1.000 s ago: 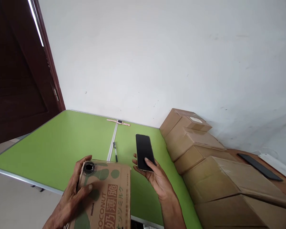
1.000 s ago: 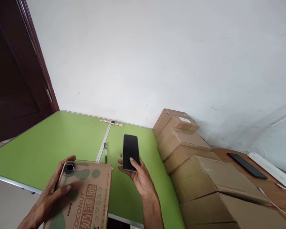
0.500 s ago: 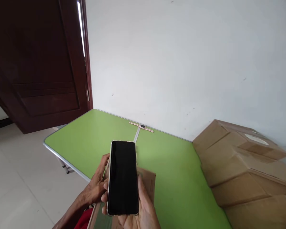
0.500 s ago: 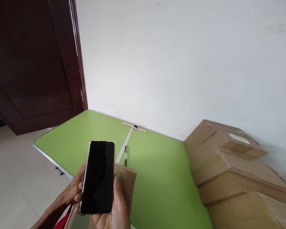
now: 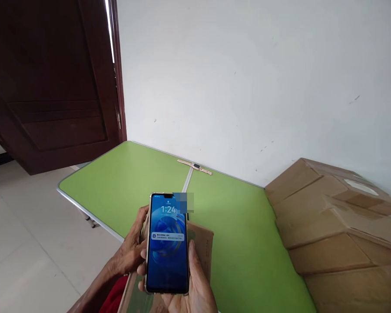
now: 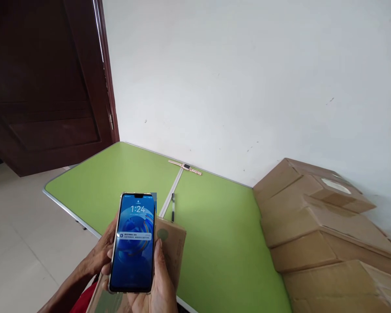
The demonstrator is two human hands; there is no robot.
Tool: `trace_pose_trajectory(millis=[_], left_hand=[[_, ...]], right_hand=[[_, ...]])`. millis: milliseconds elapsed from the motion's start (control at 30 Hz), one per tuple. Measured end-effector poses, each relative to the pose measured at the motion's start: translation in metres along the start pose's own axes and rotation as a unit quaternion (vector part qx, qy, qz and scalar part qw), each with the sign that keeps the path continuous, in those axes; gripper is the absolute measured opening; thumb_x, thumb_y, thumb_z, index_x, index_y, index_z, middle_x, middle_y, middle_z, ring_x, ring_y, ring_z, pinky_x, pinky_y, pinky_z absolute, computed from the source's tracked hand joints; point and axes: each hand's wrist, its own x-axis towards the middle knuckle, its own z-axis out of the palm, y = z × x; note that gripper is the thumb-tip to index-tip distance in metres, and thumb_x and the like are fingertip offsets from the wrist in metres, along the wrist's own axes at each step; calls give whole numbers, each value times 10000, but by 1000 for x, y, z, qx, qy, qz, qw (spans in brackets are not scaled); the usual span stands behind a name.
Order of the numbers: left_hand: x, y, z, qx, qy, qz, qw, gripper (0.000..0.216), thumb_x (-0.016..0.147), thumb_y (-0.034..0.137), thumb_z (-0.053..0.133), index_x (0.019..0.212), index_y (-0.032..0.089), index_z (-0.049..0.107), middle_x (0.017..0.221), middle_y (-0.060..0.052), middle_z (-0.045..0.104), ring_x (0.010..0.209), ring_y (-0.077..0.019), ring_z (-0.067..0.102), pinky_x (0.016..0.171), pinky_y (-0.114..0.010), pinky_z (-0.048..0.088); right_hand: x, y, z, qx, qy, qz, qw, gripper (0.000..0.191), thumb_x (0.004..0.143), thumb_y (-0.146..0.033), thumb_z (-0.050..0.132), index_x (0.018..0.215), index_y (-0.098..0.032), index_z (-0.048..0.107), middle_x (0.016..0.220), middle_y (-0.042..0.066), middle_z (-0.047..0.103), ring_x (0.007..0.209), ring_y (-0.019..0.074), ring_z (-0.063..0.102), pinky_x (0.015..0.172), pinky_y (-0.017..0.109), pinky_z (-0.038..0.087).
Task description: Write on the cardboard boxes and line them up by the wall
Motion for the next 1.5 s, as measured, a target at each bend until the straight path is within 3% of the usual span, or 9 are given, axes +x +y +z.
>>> trace_pose_trajectory(millis=[200,333,533,633,733,967,1200,1333,1500], left_hand=[[-1,-20,-7,-26,-37,-30,999,737,913,443,721,1579,300,440,1422,-98,628,1208,-334,651,1042,-463,547],[1,-28,-11,6,-38,-20,999,728,921,475,690,1577,305,424,1531,-102,546,1356,-380,553,1117,-475,473],[4,-28,-16,44,-47,-9,998,689,931,498,655,1564,344,430,1591,-76,501,1450,-408,474,1128,-477,458],[4,-28,-17,53,-48,-10,997,699,926,501,660,1566,343,427,1603,-73,495,1465,-406,459,1136,-472,455],[3,-25,-14,51,-34,-14,998,698,914,492,669,1557,336,447,1593,-69,513,1460,-398,466,1135,-459,453],[2,-20,-9,29,-24,-35,999,722,891,487,673,1553,315,443,1501,-81,569,1331,-361,550,1092,-437,463],[2,-19,-10,37,-24,-30,999,690,897,479,668,1540,336,460,1558,-70,533,1405,-385,503,1084,-449,478],[2,-22,-11,26,-39,-32,998,703,911,494,654,1557,346,419,1557,-74,523,1390,-383,516,1072,-460,485],[3,-27,-11,22,-45,-16,999,701,929,475,655,1570,334,411,1538,-86,540,1372,-378,535,1130,-494,447]], right_hand=[[-23,-23,-6,-9,57,-50,997,742,875,-823,663,1165,-162,835,1113,181,835,962,336,806,865,474,625],[-39,-60,-9,-51,122,-145,981,670,866,-788,714,1129,-186,838,1075,161,844,982,353,803,866,495,635],[-3,-121,-65,-183,292,-326,881,769,727,-834,804,1164,-201,781,1008,99,848,873,293,813,805,424,650],[29,-135,-111,-202,374,-314,849,662,718,-799,822,946,-180,767,805,43,809,743,245,779,697,363,638],[51,-134,-148,-203,419,-271,843,518,834,-695,785,820,-181,727,663,12,738,583,199,703,557,317,586],[70,-118,-194,-233,482,-209,818,374,1076,-492,619,929,-156,688,776,-24,691,621,119,656,632,280,584],[60,-121,-198,-339,478,-181,790,367,1030,-512,678,934,-159,701,807,-15,706,655,133,663,640,288,575],[40,-120,-189,-384,460,-169,782,432,900,-598,721,830,-173,718,734,10,683,696,193,662,590,308,565],[20,-120,-175,-429,429,-154,780,584,714,-723,749,896,-168,769,965,102,765,955,296,703,688,359,609]])
